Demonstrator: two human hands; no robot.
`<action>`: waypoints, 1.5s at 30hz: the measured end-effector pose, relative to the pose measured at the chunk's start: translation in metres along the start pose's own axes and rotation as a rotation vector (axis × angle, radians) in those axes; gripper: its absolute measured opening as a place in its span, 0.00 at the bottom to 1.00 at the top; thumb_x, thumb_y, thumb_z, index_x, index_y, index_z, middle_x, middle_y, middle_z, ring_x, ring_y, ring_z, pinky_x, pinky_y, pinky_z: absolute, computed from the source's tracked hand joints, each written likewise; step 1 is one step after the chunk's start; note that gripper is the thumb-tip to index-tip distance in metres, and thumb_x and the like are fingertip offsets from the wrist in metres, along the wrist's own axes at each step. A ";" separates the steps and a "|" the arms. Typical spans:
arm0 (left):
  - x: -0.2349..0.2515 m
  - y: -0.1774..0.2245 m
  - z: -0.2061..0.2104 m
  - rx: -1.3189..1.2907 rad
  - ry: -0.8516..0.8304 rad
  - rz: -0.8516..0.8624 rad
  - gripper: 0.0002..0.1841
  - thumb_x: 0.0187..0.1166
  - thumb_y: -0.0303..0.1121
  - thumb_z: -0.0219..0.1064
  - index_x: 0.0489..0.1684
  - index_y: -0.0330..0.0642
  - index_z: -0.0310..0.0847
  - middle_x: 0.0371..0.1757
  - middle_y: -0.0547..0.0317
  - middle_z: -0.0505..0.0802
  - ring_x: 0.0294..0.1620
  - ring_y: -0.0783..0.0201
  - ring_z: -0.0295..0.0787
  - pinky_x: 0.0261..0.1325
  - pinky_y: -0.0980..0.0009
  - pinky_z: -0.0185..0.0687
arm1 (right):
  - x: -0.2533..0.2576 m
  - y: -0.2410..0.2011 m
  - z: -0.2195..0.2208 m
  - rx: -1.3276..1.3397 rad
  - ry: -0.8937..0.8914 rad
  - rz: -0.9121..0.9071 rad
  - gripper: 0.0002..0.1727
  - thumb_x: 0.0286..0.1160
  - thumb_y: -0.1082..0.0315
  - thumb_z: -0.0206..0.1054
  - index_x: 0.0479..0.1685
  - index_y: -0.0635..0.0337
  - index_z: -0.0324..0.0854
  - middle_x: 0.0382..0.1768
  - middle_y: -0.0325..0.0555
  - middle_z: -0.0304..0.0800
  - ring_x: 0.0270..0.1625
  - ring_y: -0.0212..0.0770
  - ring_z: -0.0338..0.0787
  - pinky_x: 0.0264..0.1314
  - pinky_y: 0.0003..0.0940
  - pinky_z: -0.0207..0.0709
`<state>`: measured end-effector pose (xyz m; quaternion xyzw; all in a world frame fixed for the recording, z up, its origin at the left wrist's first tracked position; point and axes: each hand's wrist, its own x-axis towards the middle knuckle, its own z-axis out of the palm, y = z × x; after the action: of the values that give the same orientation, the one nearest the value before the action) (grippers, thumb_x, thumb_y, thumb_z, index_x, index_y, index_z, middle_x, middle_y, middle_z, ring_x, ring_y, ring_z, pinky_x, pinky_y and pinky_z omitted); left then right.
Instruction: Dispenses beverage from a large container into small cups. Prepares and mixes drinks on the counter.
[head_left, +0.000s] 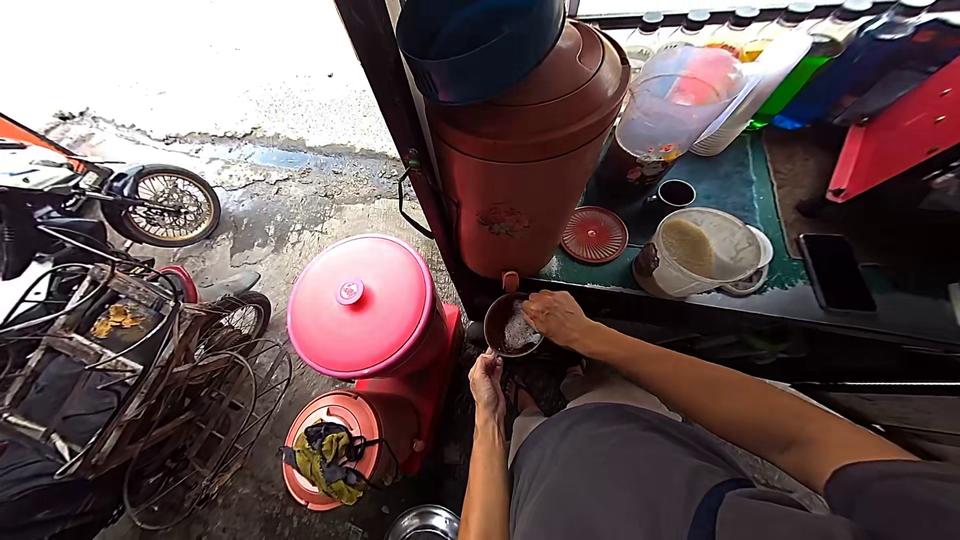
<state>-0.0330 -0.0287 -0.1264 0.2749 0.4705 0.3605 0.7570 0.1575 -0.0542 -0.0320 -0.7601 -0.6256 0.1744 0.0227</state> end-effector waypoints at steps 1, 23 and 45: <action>0.000 0.001 0.000 0.002 -0.003 0.004 0.13 0.80 0.23 0.51 0.25 0.39 0.76 0.38 0.57 0.90 0.41 0.66 0.86 0.54 0.69 0.83 | -0.004 -0.005 -0.003 -0.002 -0.050 -0.012 0.20 0.89 0.64 0.51 0.44 0.75 0.83 0.47 0.70 0.89 0.56 0.70 0.89 0.51 0.64 0.79; -0.026 0.009 -0.014 0.099 0.033 -0.021 0.15 0.84 0.25 0.49 0.41 0.27 0.84 0.48 0.51 0.90 0.46 0.69 0.82 0.54 0.71 0.78 | -0.016 -0.014 0.010 0.042 0.075 -0.264 0.19 0.84 0.62 0.59 0.37 0.69 0.90 0.37 0.67 0.92 0.44 0.69 0.94 0.39 0.67 0.81; -0.026 0.007 -0.016 0.053 -0.002 0.036 0.14 0.80 0.27 0.51 0.29 0.35 0.82 0.52 0.52 0.93 0.53 0.68 0.86 0.57 0.70 0.80 | -0.033 -0.015 0.002 -0.048 0.079 -0.275 0.17 0.78 0.65 0.62 0.28 0.70 0.85 0.33 0.65 0.91 0.41 0.66 0.94 0.35 0.62 0.82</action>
<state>-0.0577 -0.0446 -0.1141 0.3038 0.4740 0.3613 0.7433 0.1373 -0.0832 -0.0226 -0.6739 -0.7263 0.1245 0.0525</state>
